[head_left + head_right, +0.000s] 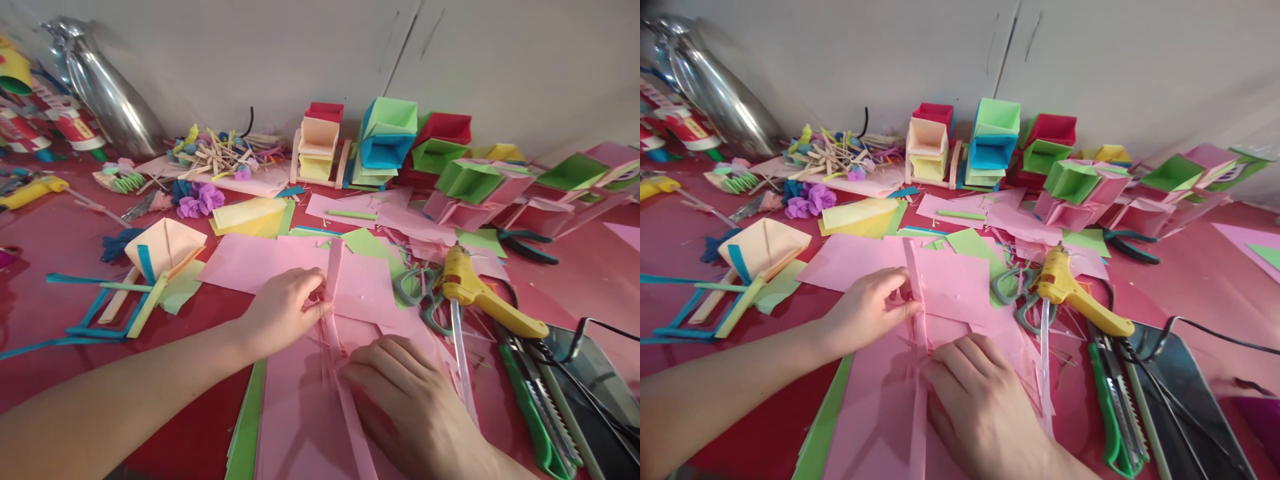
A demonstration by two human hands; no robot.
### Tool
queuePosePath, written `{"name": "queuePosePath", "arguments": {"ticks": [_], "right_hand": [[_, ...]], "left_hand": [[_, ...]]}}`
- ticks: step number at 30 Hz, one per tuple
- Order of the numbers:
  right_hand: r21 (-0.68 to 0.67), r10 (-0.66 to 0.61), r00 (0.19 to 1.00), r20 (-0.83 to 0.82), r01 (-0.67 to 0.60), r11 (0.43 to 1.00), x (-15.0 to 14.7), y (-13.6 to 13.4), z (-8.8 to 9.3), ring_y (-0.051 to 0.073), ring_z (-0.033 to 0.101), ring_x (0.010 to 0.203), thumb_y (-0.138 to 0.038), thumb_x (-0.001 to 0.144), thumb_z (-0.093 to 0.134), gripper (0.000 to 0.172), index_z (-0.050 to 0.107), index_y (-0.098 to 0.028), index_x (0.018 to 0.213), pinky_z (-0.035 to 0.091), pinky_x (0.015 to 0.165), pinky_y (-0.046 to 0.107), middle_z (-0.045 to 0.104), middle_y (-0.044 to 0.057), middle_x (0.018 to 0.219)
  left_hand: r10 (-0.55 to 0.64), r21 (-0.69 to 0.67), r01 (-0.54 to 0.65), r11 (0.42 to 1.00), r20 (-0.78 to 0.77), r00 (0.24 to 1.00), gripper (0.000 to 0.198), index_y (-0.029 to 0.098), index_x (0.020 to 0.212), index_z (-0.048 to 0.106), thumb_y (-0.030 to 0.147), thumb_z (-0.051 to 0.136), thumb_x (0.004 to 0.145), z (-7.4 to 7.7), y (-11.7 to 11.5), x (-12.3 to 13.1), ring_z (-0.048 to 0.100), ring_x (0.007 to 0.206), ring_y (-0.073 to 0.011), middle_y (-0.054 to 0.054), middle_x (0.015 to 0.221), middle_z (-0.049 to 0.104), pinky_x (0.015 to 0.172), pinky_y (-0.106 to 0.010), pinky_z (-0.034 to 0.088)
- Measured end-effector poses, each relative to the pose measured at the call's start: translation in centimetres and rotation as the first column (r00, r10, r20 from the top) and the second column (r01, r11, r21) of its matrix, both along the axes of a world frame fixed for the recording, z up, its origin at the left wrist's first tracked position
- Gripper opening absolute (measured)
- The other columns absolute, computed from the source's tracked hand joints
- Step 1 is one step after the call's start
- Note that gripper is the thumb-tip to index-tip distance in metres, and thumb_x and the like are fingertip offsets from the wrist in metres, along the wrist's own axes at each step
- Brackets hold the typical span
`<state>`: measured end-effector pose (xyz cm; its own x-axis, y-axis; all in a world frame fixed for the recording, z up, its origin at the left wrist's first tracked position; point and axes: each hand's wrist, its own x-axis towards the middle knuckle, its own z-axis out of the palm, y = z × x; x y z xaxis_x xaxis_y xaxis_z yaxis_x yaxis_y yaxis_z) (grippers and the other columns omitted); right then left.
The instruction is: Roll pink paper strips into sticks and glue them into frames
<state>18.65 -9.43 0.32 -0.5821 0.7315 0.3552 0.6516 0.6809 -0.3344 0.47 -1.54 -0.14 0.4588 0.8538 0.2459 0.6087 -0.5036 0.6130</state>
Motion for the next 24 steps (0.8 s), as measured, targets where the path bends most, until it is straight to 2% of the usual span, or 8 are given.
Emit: {"name": "queuePosePath", "arguments": {"ticks": [4, 7, 12, 15, 19, 24], "right_hand": [[-0.028, 0.014, 1.0, -0.007, -0.014, 1.0, 0.0, -0.2, 0.0, 0.016, 0.05, 0.069, -0.009, 0.084, 0.041, 0.023, 0.063, -0.017, 0.084, 0.04, 0.065, 0.03, 0.06, 0.004, 0.072], [-0.061, 0.023, 1.0, -0.002, -0.023, 0.998, -0.2, 0.0, 0.1, 0.015, 0.051, 0.066, -0.009, 0.087, 0.036, 0.029, 0.063, -0.017, 0.079, 0.04, 0.063, 0.029, 0.058, 0.004, 0.069], [-0.059, -0.06, 0.997, 0.048, 0.063, 0.996, -0.4, 0.8, 0.2, 0.015, 0.051, 0.065, -0.021, 0.089, 0.041, 0.029, 0.06, -0.017, 0.068, 0.039, 0.063, 0.03, 0.057, 0.003, 0.067], [-0.06, -0.082, 0.991, 0.105, 0.088, 0.994, -0.4, 1.0, 0.2, 0.016, 0.052, 0.065, -0.024, 0.089, 0.042, 0.029, 0.058, -0.016, 0.065, 0.039, 0.063, 0.03, 0.058, 0.004, 0.067], [-0.054, -0.102, 0.989, 0.104, 0.108, 0.993, -0.4, 1.0, 0.2, 0.015, 0.052, 0.063, -0.025, 0.09, 0.041, 0.031, 0.055, -0.017, 0.063, 0.039, 0.063, 0.029, 0.058, 0.003, 0.066], [-0.11, -0.137, 0.986, 0.092, 0.147, 0.983, -0.4, 0.9, 0.3, 0.015, 0.052, 0.063, -0.024, 0.087, 0.048, 0.027, 0.055, -0.017, 0.062, 0.04, 0.063, 0.029, 0.059, 0.002, 0.066]], "left_hand": [[-0.055, 0.004, 0.055, 0.998, -0.036, 0.998, 0.008, 0.018, 0.078, 0.05, 0.016, 0.058, 0.078, -0.3, 0.1, 0.0, 0.056, 0.073, -0.0141, 0.0, 0.076, 0.059, 0.067, -0.027, 0.046], [-0.054, 0.032, 0.057, 0.998, -0.097, 0.994, 0.008, 0.017, 0.075, 0.051, 0.018, 0.057, 0.079, -0.6, 0.1, 0.1, 0.056, 0.074, -0.0153, -0.001, 0.076, 0.059, 0.067, -0.028, 0.046], [-0.101, 0.215, 0.132, 0.968, -0.147, 0.984, 0.009, 0.017, 0.077, 0.056, 0.018, 0.051, 0.084, -0.8, -0.3, 0.4, 0.057, 0.078, -0.0163, -0.002, 0.078, 0.062, 0.073, -0.03, 0.047], [-0.108, 0.308, 0.155, 0.939, -0.166, 0.98, 0.011, 0.016, 0.08, 0.058, 0.017, 0.048, 0.085, -0.6, -0.5, 0.5, 0.058, 0.074, -0.0163, -0.003, 0.074, 0.062, 0.07, -0.03, 0.047], [-0.13, 0.332, 0.186, 0.925, -0.184, 0.974, 0.019, 0.016, 0.088, 0.06, 0.02, 0.042, 0.089, -0.3, -0.5, 0.4, 0.057, 0.069, -0.0158, -0.003, 0.071, 0.062, 0.066, -0.029, 0.047], [-0.18, 0.334, 0.235, 0.913, -0.188, 0.966, 0.021, 0.014, 0.095, 0.06, 0.019, 0.04, 0.089, -0.5, -0.4, 0.4, 0.057, 0.076, -0.0164, -0.005, 0.08, 0.064, 0.07, -0.03, 0.047]]}}
